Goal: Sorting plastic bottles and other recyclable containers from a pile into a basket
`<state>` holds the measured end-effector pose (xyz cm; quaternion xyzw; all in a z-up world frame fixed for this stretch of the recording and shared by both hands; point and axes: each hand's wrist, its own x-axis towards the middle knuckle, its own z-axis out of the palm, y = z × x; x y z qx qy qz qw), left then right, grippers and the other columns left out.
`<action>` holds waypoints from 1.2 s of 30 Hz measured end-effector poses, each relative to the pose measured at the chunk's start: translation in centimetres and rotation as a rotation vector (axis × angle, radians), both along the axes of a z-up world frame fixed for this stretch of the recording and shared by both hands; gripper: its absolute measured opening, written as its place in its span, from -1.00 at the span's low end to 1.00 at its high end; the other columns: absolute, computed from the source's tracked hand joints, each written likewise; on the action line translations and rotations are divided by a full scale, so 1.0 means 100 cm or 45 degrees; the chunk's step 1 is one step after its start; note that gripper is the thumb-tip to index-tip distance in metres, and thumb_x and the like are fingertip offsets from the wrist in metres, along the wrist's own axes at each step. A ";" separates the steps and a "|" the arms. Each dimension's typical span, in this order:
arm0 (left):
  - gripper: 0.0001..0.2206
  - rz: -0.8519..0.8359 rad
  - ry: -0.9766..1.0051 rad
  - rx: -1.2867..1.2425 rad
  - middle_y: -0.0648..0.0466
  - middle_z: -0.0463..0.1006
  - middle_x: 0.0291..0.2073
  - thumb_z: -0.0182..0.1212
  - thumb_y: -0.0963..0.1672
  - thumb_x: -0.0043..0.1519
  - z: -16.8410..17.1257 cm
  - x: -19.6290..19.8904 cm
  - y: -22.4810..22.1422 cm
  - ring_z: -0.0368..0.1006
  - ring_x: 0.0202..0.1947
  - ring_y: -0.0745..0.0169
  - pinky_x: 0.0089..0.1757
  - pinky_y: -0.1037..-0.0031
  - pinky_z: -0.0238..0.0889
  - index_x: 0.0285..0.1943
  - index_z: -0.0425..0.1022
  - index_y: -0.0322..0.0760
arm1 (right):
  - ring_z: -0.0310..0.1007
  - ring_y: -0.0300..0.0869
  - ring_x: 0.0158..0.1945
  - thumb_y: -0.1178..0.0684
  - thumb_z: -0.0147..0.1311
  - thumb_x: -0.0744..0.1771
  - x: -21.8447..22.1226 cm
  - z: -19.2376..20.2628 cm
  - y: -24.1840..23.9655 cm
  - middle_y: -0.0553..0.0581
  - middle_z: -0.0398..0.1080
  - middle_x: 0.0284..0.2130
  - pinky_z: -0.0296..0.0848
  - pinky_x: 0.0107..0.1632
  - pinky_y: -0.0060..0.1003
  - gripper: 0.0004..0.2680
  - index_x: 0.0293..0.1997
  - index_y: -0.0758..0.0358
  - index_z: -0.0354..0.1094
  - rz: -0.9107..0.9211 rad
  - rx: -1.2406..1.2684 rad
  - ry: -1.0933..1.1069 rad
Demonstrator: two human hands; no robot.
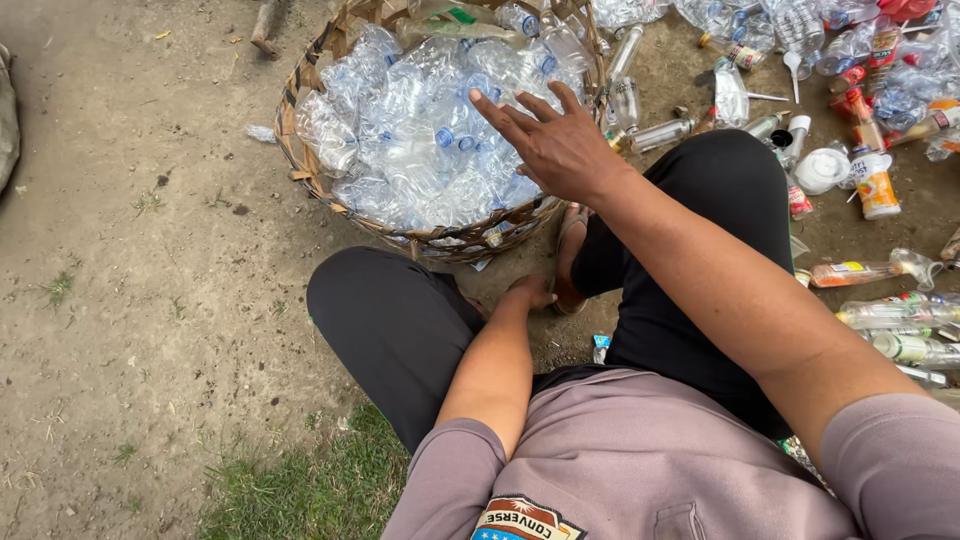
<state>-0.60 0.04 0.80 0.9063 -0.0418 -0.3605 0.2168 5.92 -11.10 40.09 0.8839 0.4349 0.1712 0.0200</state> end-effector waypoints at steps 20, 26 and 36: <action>-0.27 0.029 -0.028 -0.181 -0.20 0.29 0.45 0.17 0.14 0.30 -0.019 0.039 -0.012 0.22 0.43 -0.27 0.26 -0.08 0.26 0.60 0.13 -0.22 | 0.21 0.15 0.44 -0.07 0.31 0.29 -0.010 0.031 -0.022 0.33 0.45 0.19 -0.13 0.42 0.30 -0.12 0.65 0.18 -0.54 -0.238 -0.085 0.329; -0.52 -0.035 -0.336 -0.181 -0.08 0.59 0.14 0.31 0.04 0.16 -0.027 0.019 0.000 0.50 0.10 -0.21 0.08 0.13 0.36 0.22 0.51 -0.19 | 0.18 0.16 0.45 -0.12 0.34 0.25 0.008 0.011 -0.027 0.32 0.35 0.30 -0.05 0.43 0.22 -0.05 0.62 0.07 -0.65 -0.113 0.025 0.096; -0.53 0.109 -0.057 -0.002 -0.03 0.50 0.25 0.26 0.01 0.22 -0.006 -0.008 0.007 0.44 0.21 -0.15 0.13 0.12 0.34 0.31 0.47 -0.15 | 0.33 0.02 0.37 0.16 0.42 0.35 0.016 0.024 -0.031 0.21 0.07 0.50 0.10 0.52 -0.09 -0.07 0.61 0.10 -0.70 0.026 0.634 -0.337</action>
